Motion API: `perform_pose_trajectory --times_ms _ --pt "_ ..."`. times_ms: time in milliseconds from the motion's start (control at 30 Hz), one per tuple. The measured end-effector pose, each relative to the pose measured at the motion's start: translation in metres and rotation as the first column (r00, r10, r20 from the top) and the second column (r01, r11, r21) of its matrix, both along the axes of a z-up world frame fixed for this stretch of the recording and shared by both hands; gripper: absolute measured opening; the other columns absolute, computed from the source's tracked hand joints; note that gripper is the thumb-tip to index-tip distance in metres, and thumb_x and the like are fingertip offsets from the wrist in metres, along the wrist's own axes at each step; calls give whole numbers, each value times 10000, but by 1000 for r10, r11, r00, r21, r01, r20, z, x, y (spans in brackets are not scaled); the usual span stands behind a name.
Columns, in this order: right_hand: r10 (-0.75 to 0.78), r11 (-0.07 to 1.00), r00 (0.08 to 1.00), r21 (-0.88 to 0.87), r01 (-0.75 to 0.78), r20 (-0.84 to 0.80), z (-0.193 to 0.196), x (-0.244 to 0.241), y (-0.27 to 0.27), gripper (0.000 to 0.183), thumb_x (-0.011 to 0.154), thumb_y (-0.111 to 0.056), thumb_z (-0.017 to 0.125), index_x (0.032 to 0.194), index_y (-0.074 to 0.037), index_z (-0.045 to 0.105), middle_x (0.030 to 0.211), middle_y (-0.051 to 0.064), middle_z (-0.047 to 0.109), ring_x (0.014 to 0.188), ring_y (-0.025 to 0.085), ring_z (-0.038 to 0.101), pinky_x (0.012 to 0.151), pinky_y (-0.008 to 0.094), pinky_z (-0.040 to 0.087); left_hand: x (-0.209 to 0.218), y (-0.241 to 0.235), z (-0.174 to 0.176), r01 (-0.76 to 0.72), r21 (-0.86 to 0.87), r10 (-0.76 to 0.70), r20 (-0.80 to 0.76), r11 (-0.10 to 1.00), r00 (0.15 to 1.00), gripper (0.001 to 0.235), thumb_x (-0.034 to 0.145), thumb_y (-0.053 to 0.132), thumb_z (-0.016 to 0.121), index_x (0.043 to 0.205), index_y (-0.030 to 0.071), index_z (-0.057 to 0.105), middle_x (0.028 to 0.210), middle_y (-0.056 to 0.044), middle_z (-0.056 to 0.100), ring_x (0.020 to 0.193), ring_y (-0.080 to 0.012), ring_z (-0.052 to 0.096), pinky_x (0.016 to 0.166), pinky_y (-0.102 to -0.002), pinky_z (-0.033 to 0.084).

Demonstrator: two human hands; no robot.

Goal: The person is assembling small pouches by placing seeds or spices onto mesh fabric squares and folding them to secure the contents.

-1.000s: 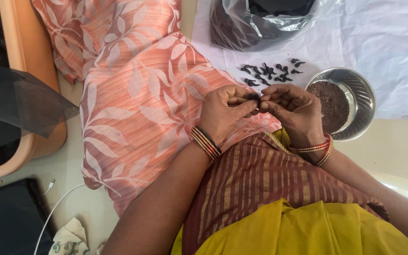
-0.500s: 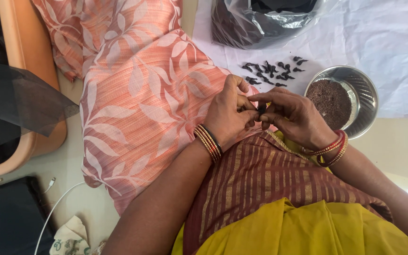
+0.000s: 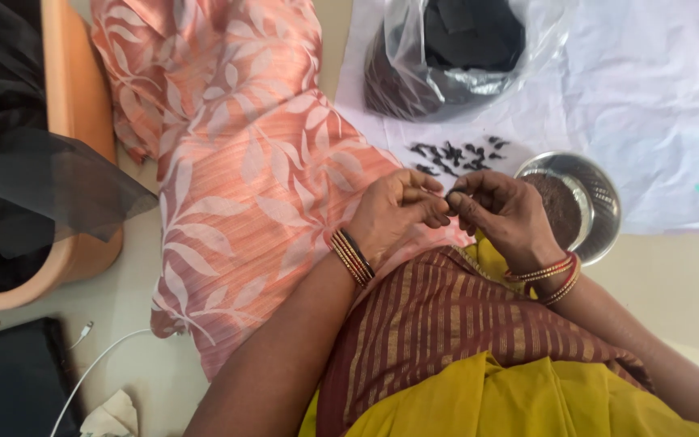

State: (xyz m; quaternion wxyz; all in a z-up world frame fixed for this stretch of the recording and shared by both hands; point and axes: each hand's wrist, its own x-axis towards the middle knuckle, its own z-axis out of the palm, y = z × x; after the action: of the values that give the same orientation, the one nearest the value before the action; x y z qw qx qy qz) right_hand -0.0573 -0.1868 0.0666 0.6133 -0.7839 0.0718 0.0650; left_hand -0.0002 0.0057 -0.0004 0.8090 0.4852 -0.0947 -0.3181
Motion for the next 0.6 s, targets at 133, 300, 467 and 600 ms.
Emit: perform_pose_trajectory --times_ms 133,300,467,600 --pt "-28 1000 999 5 28 36 -8 -2 4 197 952 -131 741 1058 33 713 823 37 707 692 60 607 591 223 497 -9 0 21 -42 11 43 -53 999 998 367 848 52 796 1181 -38 672 948 -102 759 830 -134 719 752 -257 606" --pt "-78 992 997 103 79 -12 4 -2 14 195 961 -126 700 1039 52 690 816 50 715 695 83 638 605 225 522 -4 3 3 -57 -52 54 -63 997 997 209 894 94 772 1034 -53 721 865 -115 769 726 -150 721 679 -267 602" --pt "87 995 987 -62 -79 132 20 -6 22 274 979 -121 664 1203 34 634 1041 123 672 828 126 673 668 264 569 -1 18 4 5 -87 -22 -188 996 982 160 923 58 769 1013 -62 714 836 -126 749 700 -160 703 647 -273 573" --pt "576 591 736 -804 -74 356 48 -12 27 528 860 -56 639 1386 -64 591 1357 99 586 1165 281 618 889 365 543 0 21 4 72 -64 -88 -315 995 945 134 908 45 758 994 -49 717 819 -119 738 698 -163 702 651 -276 575"
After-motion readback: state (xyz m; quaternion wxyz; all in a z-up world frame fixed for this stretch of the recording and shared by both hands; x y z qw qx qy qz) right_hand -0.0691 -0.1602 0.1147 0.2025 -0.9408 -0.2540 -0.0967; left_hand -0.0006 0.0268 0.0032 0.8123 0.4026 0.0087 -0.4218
